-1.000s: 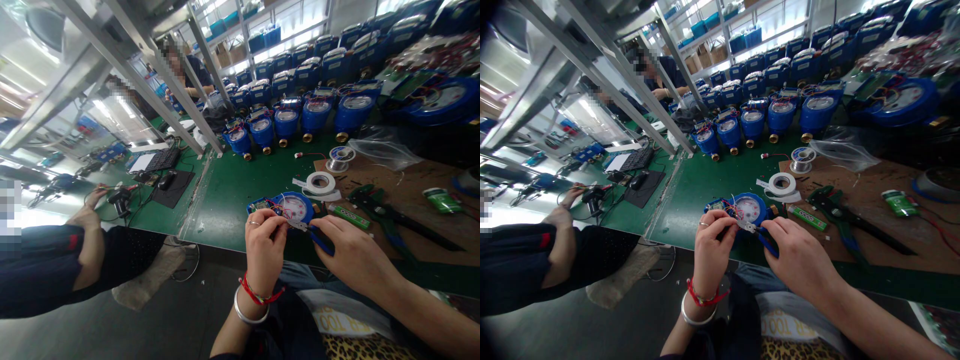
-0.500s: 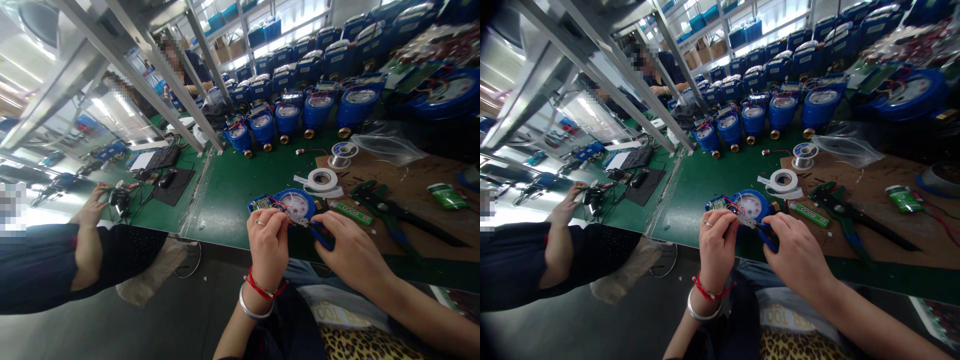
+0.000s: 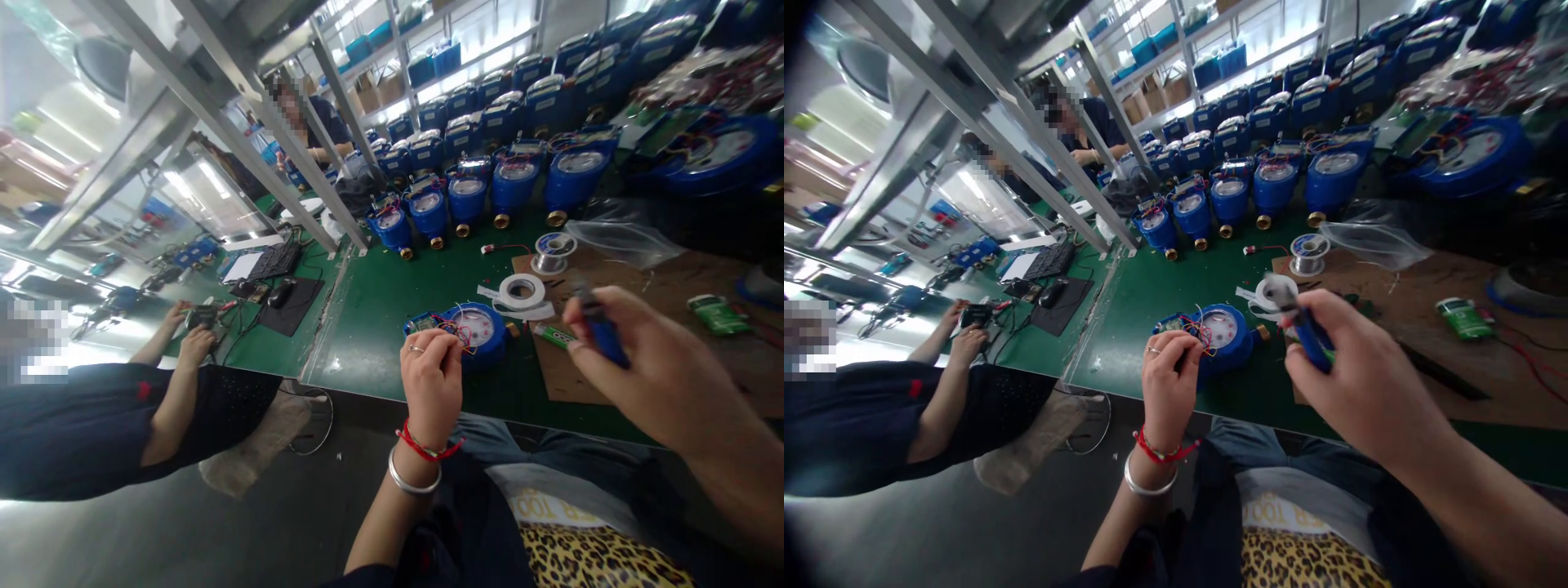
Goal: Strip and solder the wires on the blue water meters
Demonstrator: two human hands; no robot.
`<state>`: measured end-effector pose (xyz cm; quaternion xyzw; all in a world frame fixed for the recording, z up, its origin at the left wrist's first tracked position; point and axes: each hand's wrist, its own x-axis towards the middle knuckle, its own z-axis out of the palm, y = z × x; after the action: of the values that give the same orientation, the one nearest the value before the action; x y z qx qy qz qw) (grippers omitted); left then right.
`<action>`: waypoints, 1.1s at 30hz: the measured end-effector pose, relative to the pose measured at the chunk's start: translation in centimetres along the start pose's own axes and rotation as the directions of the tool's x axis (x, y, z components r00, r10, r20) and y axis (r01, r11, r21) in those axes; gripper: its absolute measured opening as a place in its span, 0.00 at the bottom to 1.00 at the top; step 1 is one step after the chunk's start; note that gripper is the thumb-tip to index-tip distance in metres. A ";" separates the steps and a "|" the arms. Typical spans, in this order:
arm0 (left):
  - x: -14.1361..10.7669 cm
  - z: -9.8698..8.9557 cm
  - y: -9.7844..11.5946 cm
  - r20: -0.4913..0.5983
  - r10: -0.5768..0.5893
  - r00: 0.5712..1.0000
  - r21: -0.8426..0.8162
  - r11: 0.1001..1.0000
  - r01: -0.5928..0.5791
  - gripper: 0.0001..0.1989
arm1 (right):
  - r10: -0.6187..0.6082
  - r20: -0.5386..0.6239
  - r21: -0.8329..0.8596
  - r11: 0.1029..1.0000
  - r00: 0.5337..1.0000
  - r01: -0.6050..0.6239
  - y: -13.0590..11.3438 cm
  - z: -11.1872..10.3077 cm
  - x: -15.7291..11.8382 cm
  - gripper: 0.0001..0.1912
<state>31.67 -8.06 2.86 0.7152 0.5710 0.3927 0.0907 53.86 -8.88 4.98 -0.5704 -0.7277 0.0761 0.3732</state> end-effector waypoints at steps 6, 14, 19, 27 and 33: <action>0.2 -0.2 0.2 0.020 -0.036 0.999 -0.034 0.999 0.037 0.06 | -0.100 0.223 0.042 0.995 0.970 0.093 -1.1 4.6 -0.5 0.15; 0.0 -0.3 0.4 0.031 -0.046 0.998 -0.079 0.996 0.048 0.07 | -0.146 0.244 -0.052 0.985 0.959 0.164 -1.6 5.6 0.0 0.13; -0.1 -0.2 0.5 0.037 -0.047 0.998 -0.050 0.998 0.049 0.07 | -0.150 0.266 -0.102 0.978 0.952 0.182 -1.6 5.6 0.0 0.13; 0.1 -0.3 0.7 0.057 -0.053 0.997 -0.047 0.997 0.056 0.08 | -0.094 0.276 -0.136 0.981 0.957 0.136 -2.3 5.3 -0.4 0.12; 0.1 -0.4 0.5 0.058 -0.050 0.997 -0.068 0.996 0.054 0.07 | -0.060 0.290 -0.117 0.988 0.955 0.097 -2.3 5.8 -1.0 0.11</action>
<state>31.78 -8.30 3.43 0.7074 0.5725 0.3896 0.1418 48.48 -8.73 1.70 -0.5471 -0.7995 0.0952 0.2289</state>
